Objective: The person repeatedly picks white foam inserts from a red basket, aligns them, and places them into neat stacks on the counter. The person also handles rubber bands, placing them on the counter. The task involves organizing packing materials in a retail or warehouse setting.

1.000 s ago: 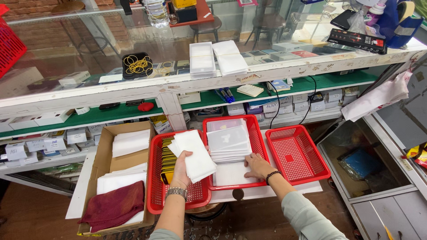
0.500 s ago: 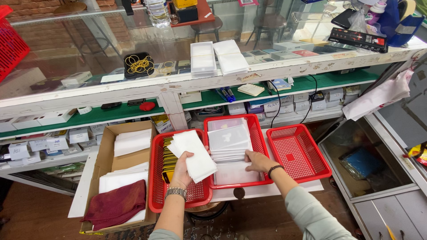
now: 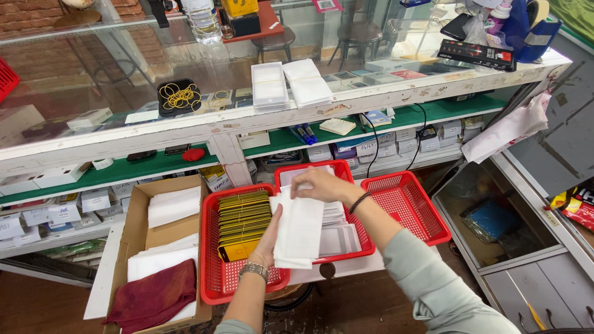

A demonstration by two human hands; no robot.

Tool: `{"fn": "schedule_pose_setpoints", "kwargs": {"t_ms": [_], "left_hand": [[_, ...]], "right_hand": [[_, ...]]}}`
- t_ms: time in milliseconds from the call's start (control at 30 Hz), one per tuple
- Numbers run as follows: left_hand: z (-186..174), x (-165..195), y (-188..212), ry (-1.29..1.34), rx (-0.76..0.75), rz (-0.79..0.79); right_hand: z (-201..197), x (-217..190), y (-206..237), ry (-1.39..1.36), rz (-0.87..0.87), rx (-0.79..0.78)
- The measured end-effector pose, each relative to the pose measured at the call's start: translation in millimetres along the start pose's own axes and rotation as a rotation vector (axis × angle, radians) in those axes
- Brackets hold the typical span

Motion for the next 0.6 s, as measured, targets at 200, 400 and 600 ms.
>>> {"fn": "schedule_pose_setpoints", "kwargs": {"t_ms": [200,400,600], "left_hand": [[-11.9,-1.4,-5.0,-0.103,-0.058,0.025],[-3.0,16.4,14.2,0.172,-0.197,0.127],[15.6,26.8,25.1,0.193,-0.214,0.187]], "right_hand": [[18.1,73.2,23.3,-0.253,0.216,0.716],[85.0,139.2,82.7,0.220,0.606,-0.121],[99.7,124.7,97.9,0.327,0.624,-0.137]]}}
Point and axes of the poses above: each hand's wrist, its own y-axis away from the middle knuckle, its own z-axis out of the palm, x = y × z, the point moved 3 cm from there along -y, towards the middle knuckle, and after that the axes turned 10 degrees about -y, right-handed, at the moved point
